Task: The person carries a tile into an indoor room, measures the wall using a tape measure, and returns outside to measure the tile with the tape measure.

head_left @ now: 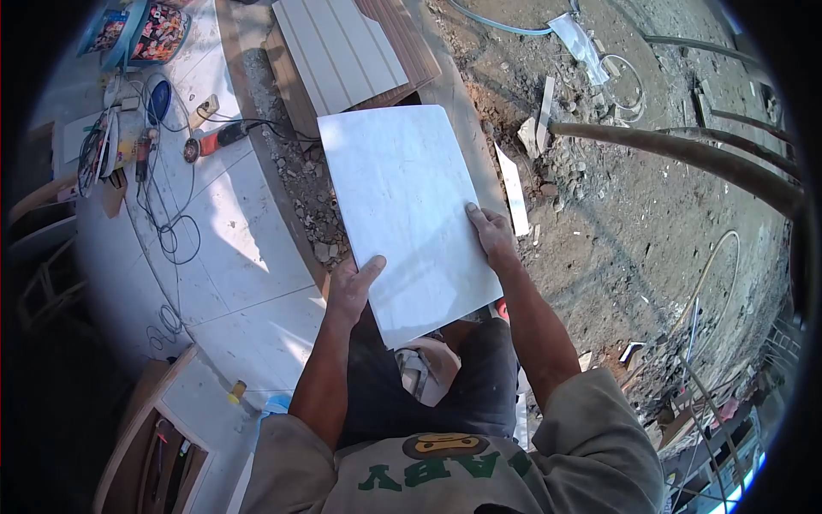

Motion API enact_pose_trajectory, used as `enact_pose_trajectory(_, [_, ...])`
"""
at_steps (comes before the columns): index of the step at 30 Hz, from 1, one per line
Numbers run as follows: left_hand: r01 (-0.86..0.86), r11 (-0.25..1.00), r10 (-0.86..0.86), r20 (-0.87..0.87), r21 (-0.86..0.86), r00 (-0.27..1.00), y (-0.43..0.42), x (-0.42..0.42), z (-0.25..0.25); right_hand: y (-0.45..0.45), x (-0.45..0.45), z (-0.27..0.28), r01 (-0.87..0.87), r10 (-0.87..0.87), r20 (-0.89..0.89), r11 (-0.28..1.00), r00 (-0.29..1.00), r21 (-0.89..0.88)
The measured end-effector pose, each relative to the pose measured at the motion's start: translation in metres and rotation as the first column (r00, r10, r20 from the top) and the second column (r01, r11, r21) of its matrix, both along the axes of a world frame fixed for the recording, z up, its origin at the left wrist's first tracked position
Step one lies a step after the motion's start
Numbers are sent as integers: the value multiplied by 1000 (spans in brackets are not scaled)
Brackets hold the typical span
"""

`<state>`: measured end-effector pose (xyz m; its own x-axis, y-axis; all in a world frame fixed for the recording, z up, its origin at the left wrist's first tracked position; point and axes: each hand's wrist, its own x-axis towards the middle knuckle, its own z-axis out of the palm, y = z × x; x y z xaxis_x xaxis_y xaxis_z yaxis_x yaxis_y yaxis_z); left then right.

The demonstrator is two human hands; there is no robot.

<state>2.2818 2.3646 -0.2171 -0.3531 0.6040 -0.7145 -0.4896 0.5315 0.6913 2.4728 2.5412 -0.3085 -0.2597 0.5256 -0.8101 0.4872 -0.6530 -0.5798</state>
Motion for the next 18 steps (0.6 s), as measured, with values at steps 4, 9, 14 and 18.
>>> enact_pose_trajectory(4, [-53, 995, 50, 40, 79, 998, 18, 80, -86, 16, 84, -30, 76, -92, 76, 978, 993, 193])
enact_pose_trajectory(9, [68, 997, -66, 83, -21, 994, 28, 131, -195, 20, 144, -114, 127, -175, 90, 912, 980, 391])
enact_pose_trajectory(14, [384, 909, -380, 56, -164, 923, 19, 127, -303, 28, 167, -232, 188, -196, -37, 851, 980, 490])
enact_pose_trajectory(18, [412, 900, -429, -119, -145, 895, 24, 125, -347, 40, 166, -282, 146, -154, -26, 855, 988, 497])
